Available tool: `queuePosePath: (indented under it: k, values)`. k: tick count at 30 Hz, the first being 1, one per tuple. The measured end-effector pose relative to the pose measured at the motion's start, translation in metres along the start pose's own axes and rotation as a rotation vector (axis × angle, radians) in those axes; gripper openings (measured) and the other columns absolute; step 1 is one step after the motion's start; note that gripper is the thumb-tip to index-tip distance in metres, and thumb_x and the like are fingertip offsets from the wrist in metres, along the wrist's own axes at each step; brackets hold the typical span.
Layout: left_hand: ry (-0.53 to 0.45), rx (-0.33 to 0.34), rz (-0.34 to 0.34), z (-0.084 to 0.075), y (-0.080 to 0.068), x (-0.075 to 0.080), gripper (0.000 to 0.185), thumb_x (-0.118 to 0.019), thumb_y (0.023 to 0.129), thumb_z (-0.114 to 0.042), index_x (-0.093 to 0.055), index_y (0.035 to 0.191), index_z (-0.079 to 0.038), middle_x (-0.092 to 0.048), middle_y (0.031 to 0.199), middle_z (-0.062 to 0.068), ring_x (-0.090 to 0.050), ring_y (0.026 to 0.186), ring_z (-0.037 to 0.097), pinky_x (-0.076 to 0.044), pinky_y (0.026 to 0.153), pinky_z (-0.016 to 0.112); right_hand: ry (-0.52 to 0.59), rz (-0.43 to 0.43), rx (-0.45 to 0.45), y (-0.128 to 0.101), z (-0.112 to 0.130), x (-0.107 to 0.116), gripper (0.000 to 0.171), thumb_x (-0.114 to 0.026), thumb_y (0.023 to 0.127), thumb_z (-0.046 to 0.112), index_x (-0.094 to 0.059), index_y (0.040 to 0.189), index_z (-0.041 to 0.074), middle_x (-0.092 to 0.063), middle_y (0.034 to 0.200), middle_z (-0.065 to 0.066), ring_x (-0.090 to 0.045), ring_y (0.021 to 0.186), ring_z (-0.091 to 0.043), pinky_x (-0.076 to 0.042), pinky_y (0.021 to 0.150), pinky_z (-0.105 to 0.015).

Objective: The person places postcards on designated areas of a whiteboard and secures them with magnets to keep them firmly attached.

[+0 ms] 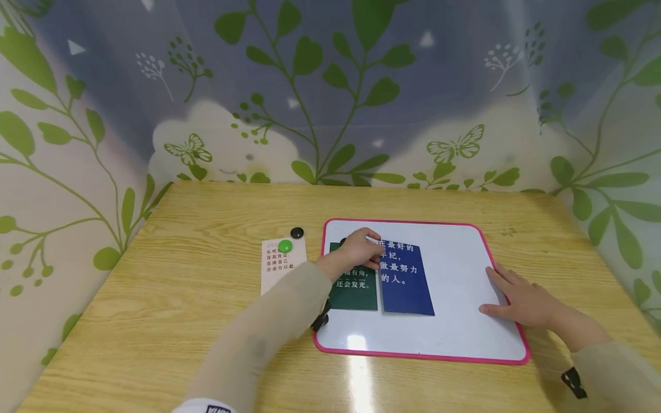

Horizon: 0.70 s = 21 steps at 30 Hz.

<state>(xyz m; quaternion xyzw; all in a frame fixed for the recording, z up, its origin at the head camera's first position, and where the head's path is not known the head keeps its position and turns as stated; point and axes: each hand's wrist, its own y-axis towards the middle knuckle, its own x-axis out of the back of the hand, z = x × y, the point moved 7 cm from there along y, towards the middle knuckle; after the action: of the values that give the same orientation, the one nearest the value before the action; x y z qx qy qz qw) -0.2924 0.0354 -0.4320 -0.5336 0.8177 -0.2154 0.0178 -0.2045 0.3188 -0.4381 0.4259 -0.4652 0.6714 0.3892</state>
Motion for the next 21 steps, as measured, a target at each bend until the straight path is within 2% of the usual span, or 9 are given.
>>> queuePosePath:
  k: [6,9,11,16,21]
  values:
    - [0.103,-0.030,-0.045,-0.003,-0.005,0.008,0.032,-0.053,0.095,-0.013,-0.053,0.124,0.001,-0.063,0.094,0.016,-0.057,0.065,0.014,-0.056,0.059,0.026,-0.004,-0.006,0.000,-0.001,0.002,0.001,0.094,-0.062,0.080,0.056,-0.029,0.141,-0.008,-0.025,0.143,-0.035,-0.027,0.127,-0.055,-0.028,0.088,-0.075]
    - [0.147,-0.057,-0.069,-0.005,-0.009,0.017,0.033,-0.053,0.095,-0.016,-0.054,0.124,-0.001,-0.062,0.100,0.015,-0.058,0.068,0.015,-0.056,0.059,0.026,-0.005,-0.010,0.000,0.000,0.003,0.002,0.095,-0.062,0.079,0.057,-0.030,0.141,-0.008,-0.025,0.143,-0.035,-0.027,0.126,-0.056,-0.029,0.088,-0.075]
    - [0.217,-0.093,-0.094,-0.007,-0.012,0.025,0.032,-0.053,0.095,-0.019,-0.054,0.123,-0.003,-0.062,0.103,0.014,-0.061,0.070,0.018,-0.055,0.061,0.026,-0.009,-0.015,0.002,0.000,0.003,0.003,0.095,-0.062,0.078,0.058,-0.031,0.140,-0.007,-0.026,0.143,-0.035,-0.028,0.126,-0.056,-0.029,0.088,-0.075]
    - [0.460,-0.208,-0.203,-0.012,-0.025,0.053,0.032,-0.054,0.094,-0.027,-0.057,0.120,-0.008,-0.063,0.109,0.009,-0.062,0.091,0.022,-0.051,0.079,0.031,-0.035,-0.021,0.002,0.000,0.003,0.006,0.095,-0.063,0.077,0.059,-0.034,0.138,-0.008,-0.030,0.140,-0.037,-0.028,0.125,-0.057,-0.028,0.088,-0.076]
    - [0.584,-0.239,-0.324,-0.010,-0.040,0.090,0.036,-0.056,0.092,-0.033,-0.059,0.119,-0.010,-0.062,0.117,0.007,-0.056,0.110,0.023,-0.045,0.094,0.039,-0.042,-0.043,-0.004,0.003,0.015,0.012,0.088,-0.055,0.083,0.060,-0.036,0.138,-0.006,-0.030,0.140,-0.036,-0.026,0.126,-0.056,-0.022,0.093,-0.076]
